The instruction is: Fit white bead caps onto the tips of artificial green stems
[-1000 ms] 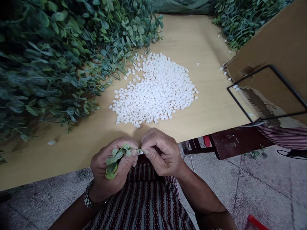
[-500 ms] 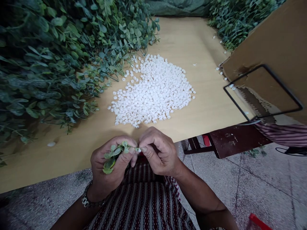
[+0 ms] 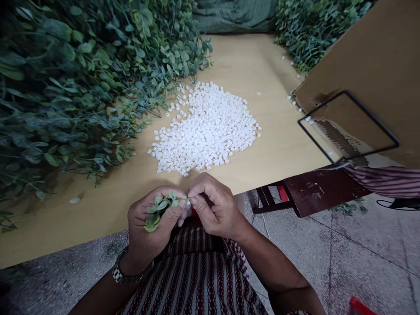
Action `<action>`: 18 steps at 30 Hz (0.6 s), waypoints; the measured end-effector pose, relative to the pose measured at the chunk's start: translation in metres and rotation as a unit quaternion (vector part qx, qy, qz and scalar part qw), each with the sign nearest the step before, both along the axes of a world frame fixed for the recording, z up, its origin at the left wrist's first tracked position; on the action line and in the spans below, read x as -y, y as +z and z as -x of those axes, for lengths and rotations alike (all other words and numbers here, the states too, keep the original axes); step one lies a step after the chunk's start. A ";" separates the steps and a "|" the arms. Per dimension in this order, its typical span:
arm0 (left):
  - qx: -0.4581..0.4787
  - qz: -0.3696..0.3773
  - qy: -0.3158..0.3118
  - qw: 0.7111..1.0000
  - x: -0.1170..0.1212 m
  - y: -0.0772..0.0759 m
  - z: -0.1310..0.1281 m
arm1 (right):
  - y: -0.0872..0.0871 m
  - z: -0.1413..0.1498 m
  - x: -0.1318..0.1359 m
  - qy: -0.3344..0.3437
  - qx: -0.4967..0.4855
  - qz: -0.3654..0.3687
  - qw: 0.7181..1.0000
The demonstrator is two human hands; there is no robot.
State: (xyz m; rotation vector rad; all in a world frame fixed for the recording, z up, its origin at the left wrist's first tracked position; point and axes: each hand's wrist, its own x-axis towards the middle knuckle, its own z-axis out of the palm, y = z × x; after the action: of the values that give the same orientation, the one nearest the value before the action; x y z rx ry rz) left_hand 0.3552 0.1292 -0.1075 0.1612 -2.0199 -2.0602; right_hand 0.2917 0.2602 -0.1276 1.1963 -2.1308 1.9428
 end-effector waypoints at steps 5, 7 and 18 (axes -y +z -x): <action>0.013 -0.099 -0.054 0.994 0.006 -0.002 -0.001 | 0.003 0.001 -0.003 0.009 0.029 -0.003 1.000; 0.012 -0.166 -0.067 0.984 0.006 -0.004 0.000 | 0.003 0.001 -0.003 0.011 0.038 0.003 0.999; 0.050 -0.255 -0.019 0.965 0.002 0.005 0.006 | 0.007 0.001 -0.003 0.012 0.088 0.028 0.996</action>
State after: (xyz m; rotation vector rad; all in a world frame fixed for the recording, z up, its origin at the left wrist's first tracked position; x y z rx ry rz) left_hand 0.3489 0.1268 -0.1021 0.3241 -1.5034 -2.6031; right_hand 0.2905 0.2629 -0.1203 1.0847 -2.1333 2.1780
